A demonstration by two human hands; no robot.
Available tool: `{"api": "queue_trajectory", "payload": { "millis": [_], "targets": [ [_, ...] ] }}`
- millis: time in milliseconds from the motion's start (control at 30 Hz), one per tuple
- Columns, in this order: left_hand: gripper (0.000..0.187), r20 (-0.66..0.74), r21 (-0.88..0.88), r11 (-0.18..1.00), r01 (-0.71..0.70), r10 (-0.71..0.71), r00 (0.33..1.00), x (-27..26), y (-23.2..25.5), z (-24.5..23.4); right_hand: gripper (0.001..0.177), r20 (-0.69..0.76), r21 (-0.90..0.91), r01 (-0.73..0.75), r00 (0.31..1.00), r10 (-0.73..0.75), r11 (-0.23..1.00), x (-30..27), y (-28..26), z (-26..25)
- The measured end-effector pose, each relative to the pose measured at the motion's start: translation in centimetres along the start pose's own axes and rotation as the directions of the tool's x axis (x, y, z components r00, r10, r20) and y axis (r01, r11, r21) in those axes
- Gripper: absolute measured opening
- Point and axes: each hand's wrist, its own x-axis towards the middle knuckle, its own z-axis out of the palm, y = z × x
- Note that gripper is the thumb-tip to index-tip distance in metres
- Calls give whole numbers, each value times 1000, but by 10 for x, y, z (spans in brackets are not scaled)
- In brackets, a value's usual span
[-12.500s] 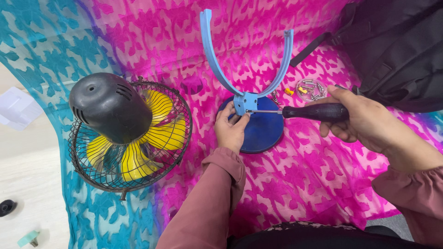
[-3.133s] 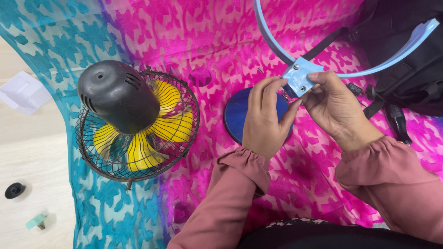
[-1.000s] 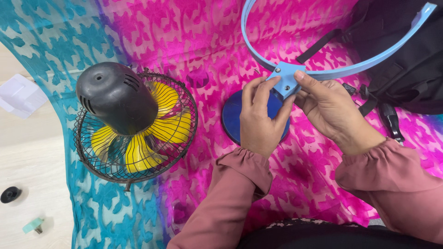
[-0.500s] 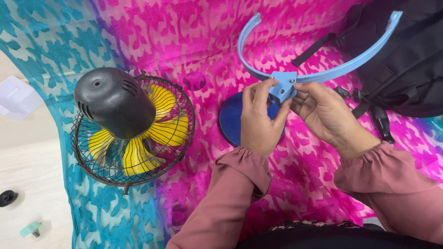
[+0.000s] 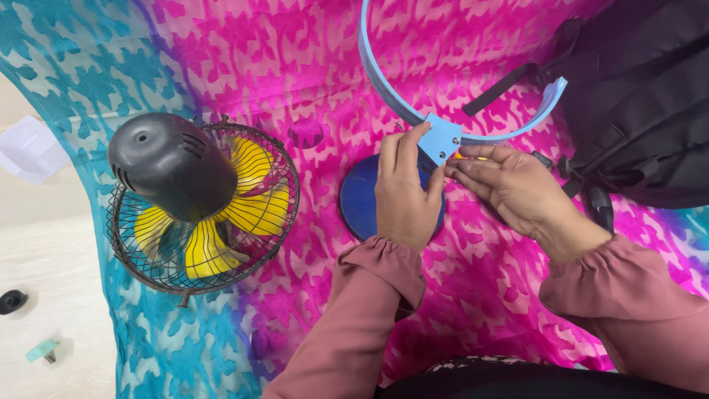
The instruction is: The person uses a screwdriver to tighten screws on a light blue plastic fan component attached to a blue circular base. They repeatedly insert and remove screws while adjusting the part's position on the base.
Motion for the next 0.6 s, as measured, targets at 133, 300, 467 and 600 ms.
{"api": "queue_trajectory", "payload": {
  "millis": [133,300,467,600],
  "targets": [
    [57,-10,25,1000,-16,16,1000,-3,4,13,22,-61,-119,257,962,-266,959,-12,-10,-8],
    [57,-36,41,998,-39,40,999,-3,14,24,20,48,-256,524,846,-531,812,-29,-24,-7],
    [54,-67,30,999,-34,36,997,-3,19,33,21,121,-249,513,858,-499,821,-28,-24,1],
    [52,-91,40,998,-46,50,995,-5,19,36,21,97,-416,474,871,-481,776,-31,-25,1]
  ]
}}
